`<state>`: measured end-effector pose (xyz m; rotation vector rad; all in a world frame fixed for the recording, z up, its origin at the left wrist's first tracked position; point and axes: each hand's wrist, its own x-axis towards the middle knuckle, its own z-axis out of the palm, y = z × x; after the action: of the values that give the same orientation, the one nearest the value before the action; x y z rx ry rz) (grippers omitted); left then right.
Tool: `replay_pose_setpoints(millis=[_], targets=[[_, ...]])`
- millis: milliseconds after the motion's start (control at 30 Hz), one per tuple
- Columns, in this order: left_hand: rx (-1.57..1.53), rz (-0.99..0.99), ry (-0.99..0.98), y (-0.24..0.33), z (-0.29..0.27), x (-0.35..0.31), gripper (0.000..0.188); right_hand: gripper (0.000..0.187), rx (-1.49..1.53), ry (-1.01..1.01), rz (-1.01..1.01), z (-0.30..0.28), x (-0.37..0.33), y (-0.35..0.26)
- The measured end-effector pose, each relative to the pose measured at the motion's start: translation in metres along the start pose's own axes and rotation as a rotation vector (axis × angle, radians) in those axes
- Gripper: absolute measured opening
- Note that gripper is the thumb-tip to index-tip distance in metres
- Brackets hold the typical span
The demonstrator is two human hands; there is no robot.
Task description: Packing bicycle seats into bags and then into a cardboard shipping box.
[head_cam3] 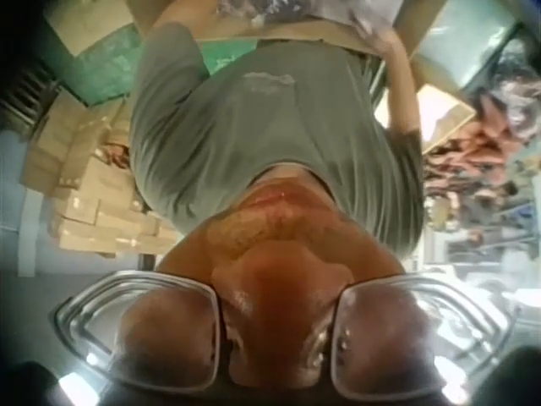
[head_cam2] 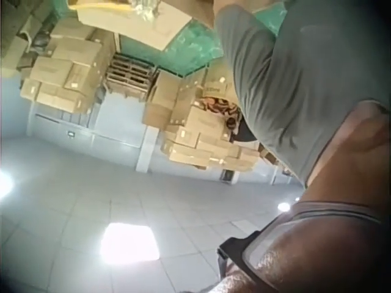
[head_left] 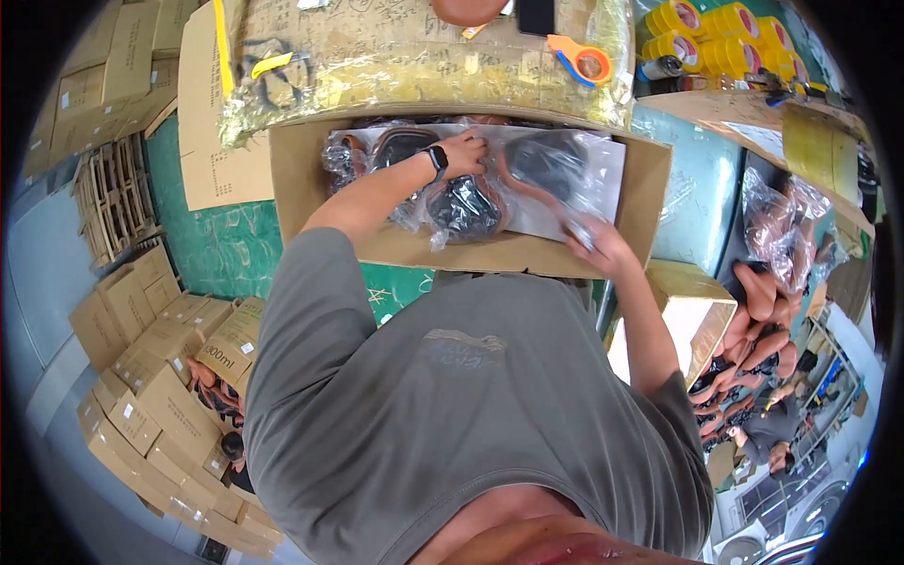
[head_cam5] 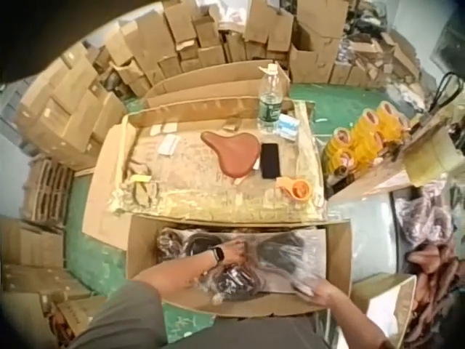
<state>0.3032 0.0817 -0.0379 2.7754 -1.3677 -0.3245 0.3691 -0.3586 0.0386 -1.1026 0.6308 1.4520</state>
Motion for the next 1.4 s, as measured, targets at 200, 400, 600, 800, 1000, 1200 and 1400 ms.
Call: replay_pose_setpoints(millis=[200,400,600,800,1000,1200,1400], targets=[[-0.297,-0.555,0.090,0.025,0.017,0.006,0.035,0.035,-0.541,0.150,-0.031,0.020,0.145,0.043],[-0.235,-1.117,0.056,0.140,-0.054,-0.004,0.068,0.037,-0.708,-0.218,-0.532,-0.010,-0.114,-0.112],[-0.368,-1.381,0.245,0.220,-0.142,0.102,0.085,0.072,-1.150,1.659,-1.032,-0.497,-0.173,-0.246],[-0.351,-1.329,0.290,0.247,-0.197,0.188,0.075,0.116,-1.287,1.708,-0.147,-0.634,-0.142,-0.296],[-0.374,-1.406,0.363,0.261,-0.206,0.181,0.068,0.090,-1.202,1.603,-0.387,-0.569,-0.169,-0.275],[-0.371,-1.534,0.442,0.265,-0.197,0.118,0.064,0.052,-0.714,0.749,-1.435,-0.309,-0.282,-0.181],[-0.177,-1.630,0.535,0.206,-0.156,-0.009,0.065,0.063,-0.958,0.027,-1.078,-0.076,-0.242,-0.167]])
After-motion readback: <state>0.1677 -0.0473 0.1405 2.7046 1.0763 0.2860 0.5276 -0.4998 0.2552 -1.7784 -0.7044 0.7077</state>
